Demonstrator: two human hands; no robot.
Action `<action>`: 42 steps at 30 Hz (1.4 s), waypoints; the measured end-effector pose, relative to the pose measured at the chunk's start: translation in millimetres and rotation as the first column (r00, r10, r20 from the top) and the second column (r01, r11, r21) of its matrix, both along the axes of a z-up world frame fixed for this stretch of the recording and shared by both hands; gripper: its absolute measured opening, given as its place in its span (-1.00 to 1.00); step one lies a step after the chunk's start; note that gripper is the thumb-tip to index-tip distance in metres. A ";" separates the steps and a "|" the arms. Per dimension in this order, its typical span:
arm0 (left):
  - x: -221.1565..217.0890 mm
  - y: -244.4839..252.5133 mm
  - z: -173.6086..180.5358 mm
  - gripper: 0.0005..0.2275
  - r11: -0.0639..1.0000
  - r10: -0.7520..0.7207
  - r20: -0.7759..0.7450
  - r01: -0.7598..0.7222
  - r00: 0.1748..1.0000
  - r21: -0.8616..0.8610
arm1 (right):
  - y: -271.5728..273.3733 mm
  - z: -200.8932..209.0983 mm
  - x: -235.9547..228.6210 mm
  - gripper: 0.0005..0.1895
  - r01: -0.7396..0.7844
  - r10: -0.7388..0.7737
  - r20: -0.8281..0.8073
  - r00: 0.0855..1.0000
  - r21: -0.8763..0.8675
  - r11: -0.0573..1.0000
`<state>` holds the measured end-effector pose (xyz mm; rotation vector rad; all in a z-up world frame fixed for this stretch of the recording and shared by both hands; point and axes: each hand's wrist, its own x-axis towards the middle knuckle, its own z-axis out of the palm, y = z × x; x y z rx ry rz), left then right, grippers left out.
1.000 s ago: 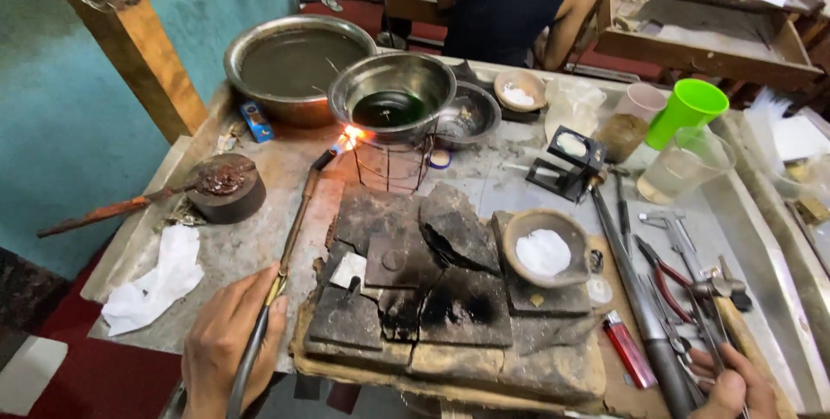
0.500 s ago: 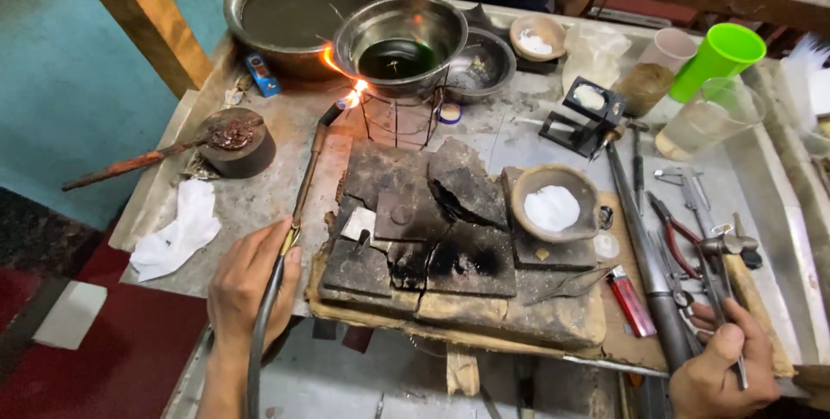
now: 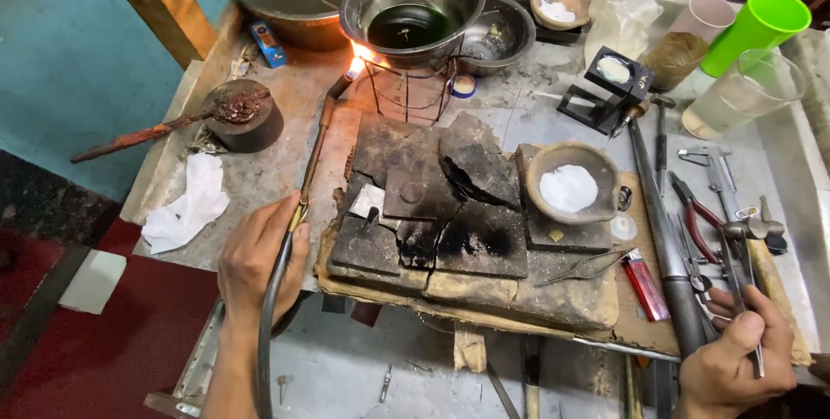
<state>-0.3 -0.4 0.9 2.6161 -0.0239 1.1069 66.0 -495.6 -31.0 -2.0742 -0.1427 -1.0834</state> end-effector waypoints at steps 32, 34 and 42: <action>-0.5 11.8 -5.8 -0.68 1.000 0.000 -0.002 0.000 1.000 -0.005 | -19.1 -28.8 7.9 -0.45 0.011 -0.013 -0.024 1.000 -0.068 0.998; 0.0 12.5 -5.8 -0.68 1.000 0.008 -0.004 -0.008 1.000 -0.004 | -21.1 -28.6 9.8 -0.43 -0.015 0.013 -0.017 1.000 -0.073 0.997; -4.8 15.8 -6.0 -0.67 1.000 0.024 -0.013 -0.024 1.000 -0.013 | -25.2 -38.5 8.0 -0.47 0.023 -0.023 0.000 1.000 -0.137 0.990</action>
